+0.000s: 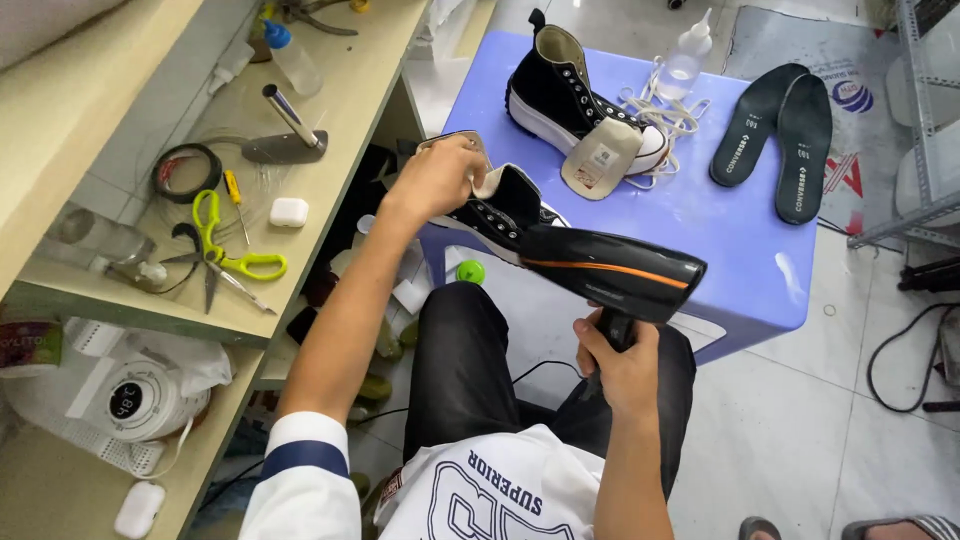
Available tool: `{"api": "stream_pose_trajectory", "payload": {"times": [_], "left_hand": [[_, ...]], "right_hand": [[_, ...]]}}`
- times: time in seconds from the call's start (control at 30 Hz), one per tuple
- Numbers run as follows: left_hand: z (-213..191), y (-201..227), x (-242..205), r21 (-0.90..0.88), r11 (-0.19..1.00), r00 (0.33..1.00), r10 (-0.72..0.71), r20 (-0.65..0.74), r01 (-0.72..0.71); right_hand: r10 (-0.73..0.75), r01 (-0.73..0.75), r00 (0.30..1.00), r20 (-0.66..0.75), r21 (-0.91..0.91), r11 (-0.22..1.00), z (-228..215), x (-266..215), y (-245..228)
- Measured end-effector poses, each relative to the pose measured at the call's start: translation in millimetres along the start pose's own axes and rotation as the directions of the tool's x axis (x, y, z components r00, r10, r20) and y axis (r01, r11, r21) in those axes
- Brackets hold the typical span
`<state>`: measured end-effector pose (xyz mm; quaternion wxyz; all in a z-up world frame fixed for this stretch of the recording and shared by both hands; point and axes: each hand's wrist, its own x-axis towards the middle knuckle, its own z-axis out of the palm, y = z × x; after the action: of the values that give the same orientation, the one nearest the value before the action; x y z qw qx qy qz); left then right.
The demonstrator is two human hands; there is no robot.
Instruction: The person uses a hairdryer to dry a black high-top sneaker. They hold the shoe in one hand and the hairdryer in the other, directing hot air at the exterior and interior surfaces of the shoe.
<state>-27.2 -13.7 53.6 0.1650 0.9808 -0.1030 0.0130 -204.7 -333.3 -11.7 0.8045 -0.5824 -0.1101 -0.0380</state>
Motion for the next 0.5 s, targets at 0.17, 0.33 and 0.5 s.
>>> {"api": "stream_pose_trajectory", "payload": {"times": [0.17,0.33,0.5], "left_hand": [[-15.0,29.9,-14.9,0.279,0.954,0.976,-0.159,0.150,0.113],[46.2,-3.0,7.2,0.485,0.866,0.982,-0.033,-0.186,0.121],[-11.8,-4.7,-18.4,0.248,0.966,0.663,0.233,-0.712,-0.073]], "right_hand": [[-0.009,0.006,1.000,-0.017,-0.150,0.989,-26.7,-6.2,56.0],[-0.003,0.002,1.000,-0.015,-0.050,0.999,26.1,2.6,-18.5],[0.167,-0.232,0.952,-0.258,-0.246,0.941,38.7,-0.3,-41.8]]}}
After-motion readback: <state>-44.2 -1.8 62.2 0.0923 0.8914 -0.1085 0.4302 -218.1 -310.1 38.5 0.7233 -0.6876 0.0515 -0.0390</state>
